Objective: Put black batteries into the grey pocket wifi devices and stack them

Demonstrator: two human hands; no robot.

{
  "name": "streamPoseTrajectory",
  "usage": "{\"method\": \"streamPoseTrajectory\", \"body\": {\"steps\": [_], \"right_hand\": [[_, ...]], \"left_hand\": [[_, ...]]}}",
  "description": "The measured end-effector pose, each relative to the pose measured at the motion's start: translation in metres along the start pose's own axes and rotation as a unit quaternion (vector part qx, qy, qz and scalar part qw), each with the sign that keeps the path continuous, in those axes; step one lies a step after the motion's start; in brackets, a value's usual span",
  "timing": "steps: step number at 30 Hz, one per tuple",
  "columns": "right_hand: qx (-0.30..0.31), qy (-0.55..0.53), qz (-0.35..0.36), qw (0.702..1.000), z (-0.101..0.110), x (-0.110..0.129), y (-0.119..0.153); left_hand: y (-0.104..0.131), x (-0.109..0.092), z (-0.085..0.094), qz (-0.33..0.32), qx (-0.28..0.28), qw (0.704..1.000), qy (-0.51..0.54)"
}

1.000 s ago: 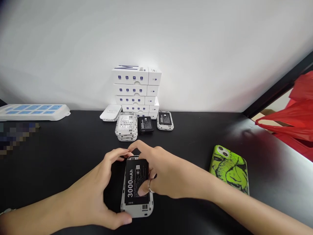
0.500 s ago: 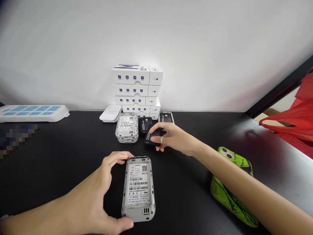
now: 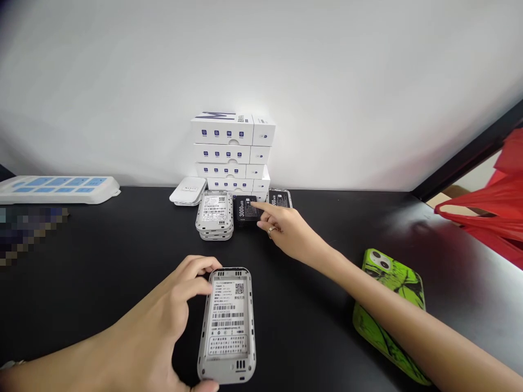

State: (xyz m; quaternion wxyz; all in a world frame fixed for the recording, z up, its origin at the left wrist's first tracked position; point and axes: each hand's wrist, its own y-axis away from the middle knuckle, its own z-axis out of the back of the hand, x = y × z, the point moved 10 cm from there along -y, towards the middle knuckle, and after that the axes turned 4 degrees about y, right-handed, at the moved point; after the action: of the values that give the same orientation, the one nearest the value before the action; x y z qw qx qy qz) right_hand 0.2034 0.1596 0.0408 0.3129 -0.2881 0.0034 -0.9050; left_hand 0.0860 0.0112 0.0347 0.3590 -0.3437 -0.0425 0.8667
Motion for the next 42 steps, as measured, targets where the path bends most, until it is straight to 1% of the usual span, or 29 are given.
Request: {"method": "streamPoseTrajectory", "body": {"steps": [2,3,6,8,9,10,13,15,17,20,22,23,25,26,27,28,29,30,31,33,35,36,38,40,42], "right_hand": [[0.014,0.030,-0.002,0.999,0.010,-0.002,0.000],[0.016,0.051,-0.005,0.999,0.018,-0.006,0.000],[0.005,0.104,-0.003,0.995,0.040,-0.023,-0.002],[0.004,0.115,-0.004,0.993,0.046,-0.038,-0.002],[0.011,0.120,-0.014,0.993,0.045,-0.047,-0.002],[0.020,0.126,-0.031,0.991,0.042,-0.056,-0.001],[0.060,0.135,-0.089,0.985,0.030,-0.078,0.001],[0.083,0.124,-0.108,0.983,0.023,-0.084,0.000],[0.093,0.114,-0.104,0.984,0.019,-0.083,-0.006],[0.085,0.112,-0.091,0.986,0.019,-0.080,-0.015],[0.067,0.112,-0.087,0.988,0.023,-0.078,-0.017],[0.054,0.114,-0.087,0.988,0.026,-0.076,-0.015],[0.034,0.118,-0.092,0.988,0.033,-0.069,-0.004],[0.030,0.118,-0.098,0.988,0.035,-0.064,0.005],[0.033,0.115,-0.104,0.987,0.035,-0.057,0.015],[0.041,0.110,-0.104,0.988,0.033,-0.047,0.026],[0.051,0.103,-0.088,0.989,0.029,-0.032,0.036],[0.065,0.097,-0.057,0.992,0.023,-0.013,0.046],[0.076,0.088,-0.026,0.993,0.016,0.006,0.055],[0.093,0.067,0.022,0.993,-0.002,0.041,0.069],[0.106,0.042,0.058,0.992,-0.021,0.067,0.077],[0.109,0.033,0.069,0.991,-0.029,0.075,0.079],[0.116,0.025,0.084,0.989,-0.041,0.083,0.079],[0.131,0.023,0.092,0.987,-0.048,0.084,0.077],[0.148,0.020,0.084,0.985,-0.050,0.081,0.076]], "left_hand": [[-0.003,-0.004,0.007,-0.021,0.003,0.999,-0.029],[-0.006,-0.005,0.013,-0.028,-0.002,0.999,-0.045],[-0.019,0.003,0.045,-0.043,-0.053,0.993,-0.096],[-0.030,0.018,0.069,-0.034,-0.103,0.988,-0.111],[-0.036,0.031,0.079,-0.008,-0.123,0.986,-0.108],[-0.042,0.046,0.083,0.020,-0.122,0.988,-0.093],[-0.057,0.074,0.087,0.050,-0.113,0.989,-0.080],[-0.062,0.084,0.087,0.062,-0.107,0.989,-0.079],[-0.065,0.089,0.086,0.073,-0.101,0.989,-0.081],[-0.061,0.088,0.087,0.084,-0.099,0.987,-0.091],[-0.054,0.083,0.089,0.090,-0.112,0.984,-0.102],[-0.049,0.079,0.091,0.091,-0.126,0.982,-0.108],[-0.038,0.064,0.093,0.078,-0.160,0.977,-0.118],[-0.032,0.053,0.092,0.063,-0.172,0.975,-0.123],[-0.027,0.040,0.087,0.038,-0.172,0.976,-0.125],[-0.023,0.028,0.078,0.016,-0.150,0.982,-0.117],[-0.020,0.022,0.065,0.024,-0.105,0.989,-0.103],[-0.017,0.022,0.052,0.052,-0.064,0.994,-0.075],[-0.013,0.023,0.041,0.085,-0.036,0.995,-0.041],[-0.005,0.027,0.026,0.146,-0.010,0.989,0.020],[0.001,0.031,0.016,0.182,-0.009,0.981,0.066],[0.003,0.033,0.013,0.190,-0.010,0.978,0.081],[0.005,0.037,0.008,0.199,-0.007,0.975,0.098],[0.005,0.039,0.003,0.200,0.011,0.974,0.109],[0.005,0.040,0.001,0.200,0.023,0.972,0.118]]}}
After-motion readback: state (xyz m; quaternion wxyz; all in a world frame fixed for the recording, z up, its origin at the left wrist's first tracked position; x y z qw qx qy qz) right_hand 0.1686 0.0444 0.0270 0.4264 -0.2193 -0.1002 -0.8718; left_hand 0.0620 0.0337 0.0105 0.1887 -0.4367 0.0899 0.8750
